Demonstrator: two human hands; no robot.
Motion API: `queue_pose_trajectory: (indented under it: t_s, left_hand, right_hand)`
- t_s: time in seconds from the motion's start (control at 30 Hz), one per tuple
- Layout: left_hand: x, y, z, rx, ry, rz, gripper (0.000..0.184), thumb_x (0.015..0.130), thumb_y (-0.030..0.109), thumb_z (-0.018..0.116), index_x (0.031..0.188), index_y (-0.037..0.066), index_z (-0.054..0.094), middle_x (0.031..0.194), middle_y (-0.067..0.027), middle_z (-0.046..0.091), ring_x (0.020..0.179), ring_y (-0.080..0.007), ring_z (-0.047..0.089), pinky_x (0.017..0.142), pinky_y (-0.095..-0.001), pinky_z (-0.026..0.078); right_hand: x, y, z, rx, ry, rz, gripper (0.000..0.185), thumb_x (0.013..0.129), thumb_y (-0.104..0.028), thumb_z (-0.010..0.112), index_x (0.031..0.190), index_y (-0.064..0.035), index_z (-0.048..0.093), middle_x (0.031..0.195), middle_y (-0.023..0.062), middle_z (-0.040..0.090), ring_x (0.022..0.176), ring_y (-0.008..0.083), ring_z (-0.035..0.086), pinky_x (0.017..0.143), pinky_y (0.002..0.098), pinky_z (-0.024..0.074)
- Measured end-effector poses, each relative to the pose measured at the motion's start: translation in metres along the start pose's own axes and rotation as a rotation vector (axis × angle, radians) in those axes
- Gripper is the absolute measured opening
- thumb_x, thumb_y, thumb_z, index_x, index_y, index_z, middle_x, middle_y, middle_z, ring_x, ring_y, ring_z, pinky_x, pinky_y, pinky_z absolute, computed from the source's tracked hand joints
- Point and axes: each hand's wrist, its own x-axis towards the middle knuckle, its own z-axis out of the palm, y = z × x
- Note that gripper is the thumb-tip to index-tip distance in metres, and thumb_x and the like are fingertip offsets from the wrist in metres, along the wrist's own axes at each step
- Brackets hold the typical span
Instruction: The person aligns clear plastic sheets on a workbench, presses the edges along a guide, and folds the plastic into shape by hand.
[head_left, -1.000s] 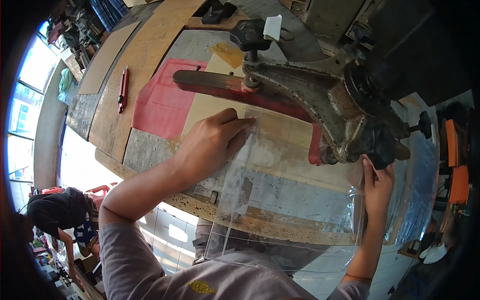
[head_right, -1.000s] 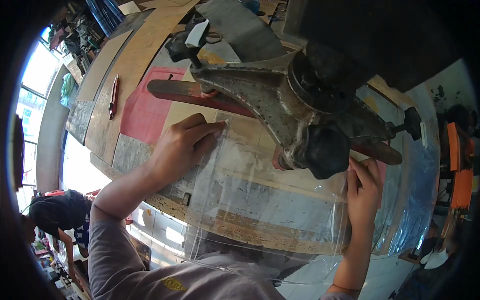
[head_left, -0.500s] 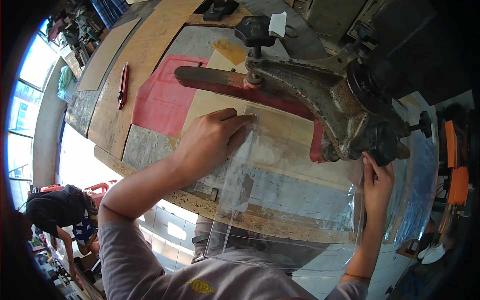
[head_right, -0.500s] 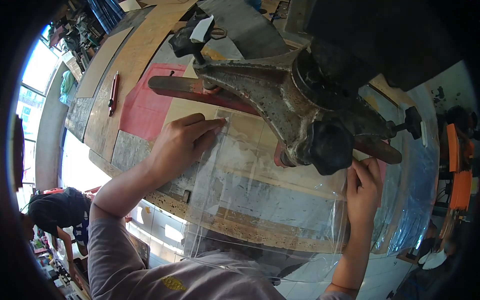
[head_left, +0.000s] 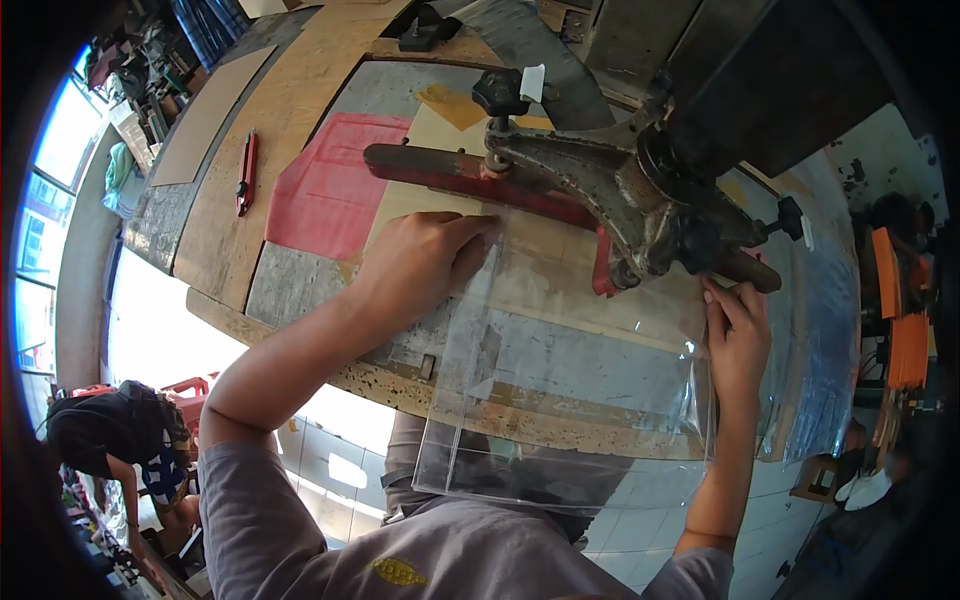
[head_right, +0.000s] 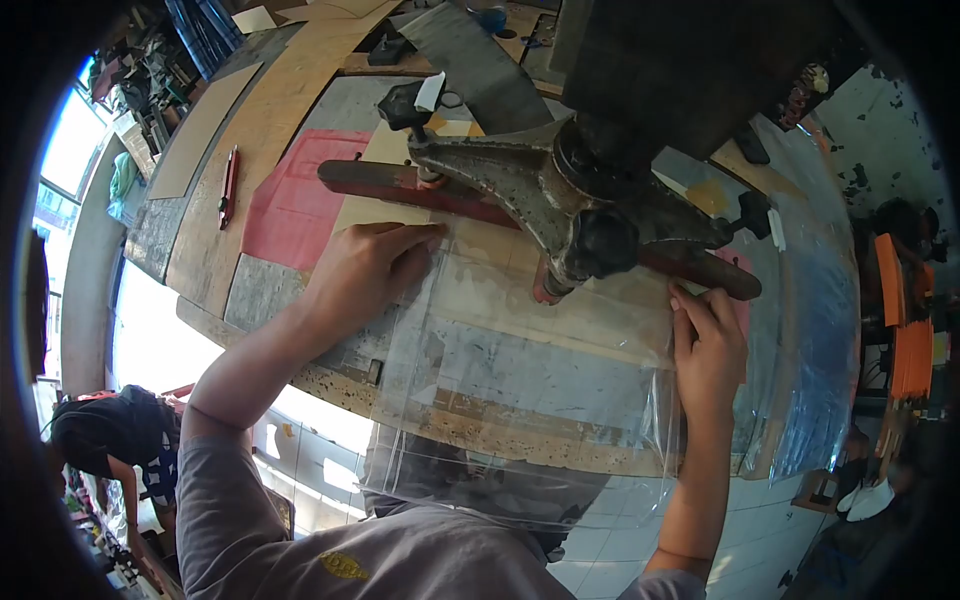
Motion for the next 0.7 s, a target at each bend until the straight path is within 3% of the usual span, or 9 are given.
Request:
queue_pose_trajectory:
  t_s: [0.1, 0.3, 0.4, 0.7]
  left_hand:
    - [0.0016, 0.0063, -0.0059, 0.165, -0.034, 0.060, 0.026, 0.089, 0.007, 0.072, 0.114, 0.006, 0.077, 0.105, -0.0143, 0.072, 0.094, -0.0309, 0.072, 0.080, -0.0397, 0.058]
    - [0.0017, 0.0018, -0.0029, 0.229, 0.033, 0.378, 0.037, 0.080, 0.003, 0.069, 0.117, 0.002, 0.074, 0.120, -0.0133, 0.069, 0.113, -0.0295, 0.068, 0.101, -0.0413, 0.053]
    - [0.0004, 0.0000, -0.0014, 0.196, 0.028, 0.374, 0.041, 0.078, 0.000, 0.066, 0.118, 0.000, 0.073, 0.125, -0.0124, 0.070, 0.116, -0.0302, 0.067, 0.104, -0.0421, 0.053]
    - [-0.0020, 0.0016, -0.0019, 0.124, -0.003, 0.315, 0.039, 0.084, -0.003, 0.064, 0.123, 0.001, 0.072, 0.128, -0.0150, 0.070, 0.109, -0.0352, 0.070, 0.091, -0.0406, 0.060]
  right_hand:
    - [-0.0018, 0.0034, 0.0002, 0.003, -0.021, 0.019, 0.023, 0.095, -0.009, 0.071, 0.116, -0.0123, 0.079, 0.094, 0.0069, 0.063, 0.087, 0.0260, 0.064, 0.075, 0.0372, 0.0514]
    - [-0.0032, 0.0076, 0.0022, -0.011, 0.030, -0.055, 0.020, 0.095, -0.011, 0.072, 0.114, -0.0110, 0.080, 0.090, 0.0077, 0.061, 0.081, 0.0265, 0.064, 0.073, 0.0375, 0.0507]
    - [-0.0049, 0.0056, 0.0009, 0.034, 0.009, 0.008, 0.020, 0.096, -0.012, 0.071, 0.115, -0.0114, 0.080, 0.090, 0.0076, 0.061, 0.081, 0.0255, 0.063, 0.074, 0.0369, 0.0501]
    - [-0.0028, 0.0048, 0.0000, 0.057, -0.005, 0.011, 0.025, 0.094, -0.006, 0.071, 0.116, -0.0123, 0.079, 0.091, 0.0072, 0.063, 0.081, 0.0245, 0.068, 0.072, 0.0375, 0.0531]
